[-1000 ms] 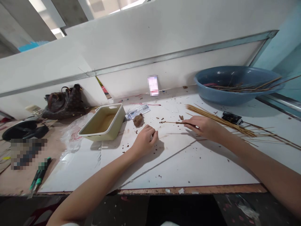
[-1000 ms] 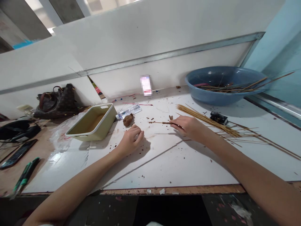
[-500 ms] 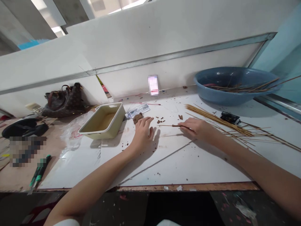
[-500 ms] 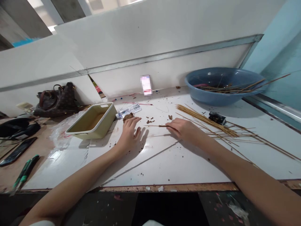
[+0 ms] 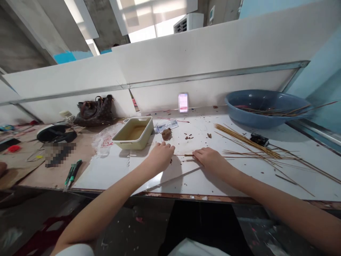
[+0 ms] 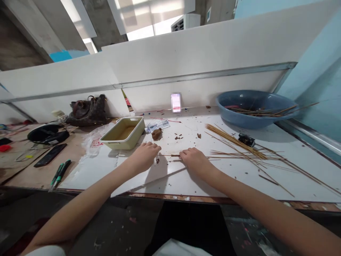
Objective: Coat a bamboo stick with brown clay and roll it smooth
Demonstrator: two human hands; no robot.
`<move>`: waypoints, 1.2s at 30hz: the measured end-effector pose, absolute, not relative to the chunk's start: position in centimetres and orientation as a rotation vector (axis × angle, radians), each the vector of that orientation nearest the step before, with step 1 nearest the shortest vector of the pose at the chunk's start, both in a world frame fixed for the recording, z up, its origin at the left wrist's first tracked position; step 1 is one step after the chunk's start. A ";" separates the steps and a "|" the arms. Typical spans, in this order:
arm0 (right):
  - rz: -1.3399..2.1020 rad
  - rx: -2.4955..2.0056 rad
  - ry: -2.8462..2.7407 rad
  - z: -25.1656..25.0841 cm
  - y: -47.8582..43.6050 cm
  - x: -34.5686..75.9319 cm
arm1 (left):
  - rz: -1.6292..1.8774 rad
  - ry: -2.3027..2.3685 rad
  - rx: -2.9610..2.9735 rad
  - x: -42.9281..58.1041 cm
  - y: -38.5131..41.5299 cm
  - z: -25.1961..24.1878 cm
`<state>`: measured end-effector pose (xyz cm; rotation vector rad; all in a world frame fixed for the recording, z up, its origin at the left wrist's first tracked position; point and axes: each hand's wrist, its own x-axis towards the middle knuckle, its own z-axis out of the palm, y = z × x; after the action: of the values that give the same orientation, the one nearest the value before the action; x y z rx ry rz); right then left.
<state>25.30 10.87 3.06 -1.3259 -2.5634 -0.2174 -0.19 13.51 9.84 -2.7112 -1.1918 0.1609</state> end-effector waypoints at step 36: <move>0.237 -1.572 -2.467 0.1 6.1 23.5 | -0.340 -1.904 -2.374 8.5 5.1 -0.9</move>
<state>23.52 6.14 0.08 -1.5715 -2.4672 0.2371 8.52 5.10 -0.94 -2.3741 -1.9039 -0.3396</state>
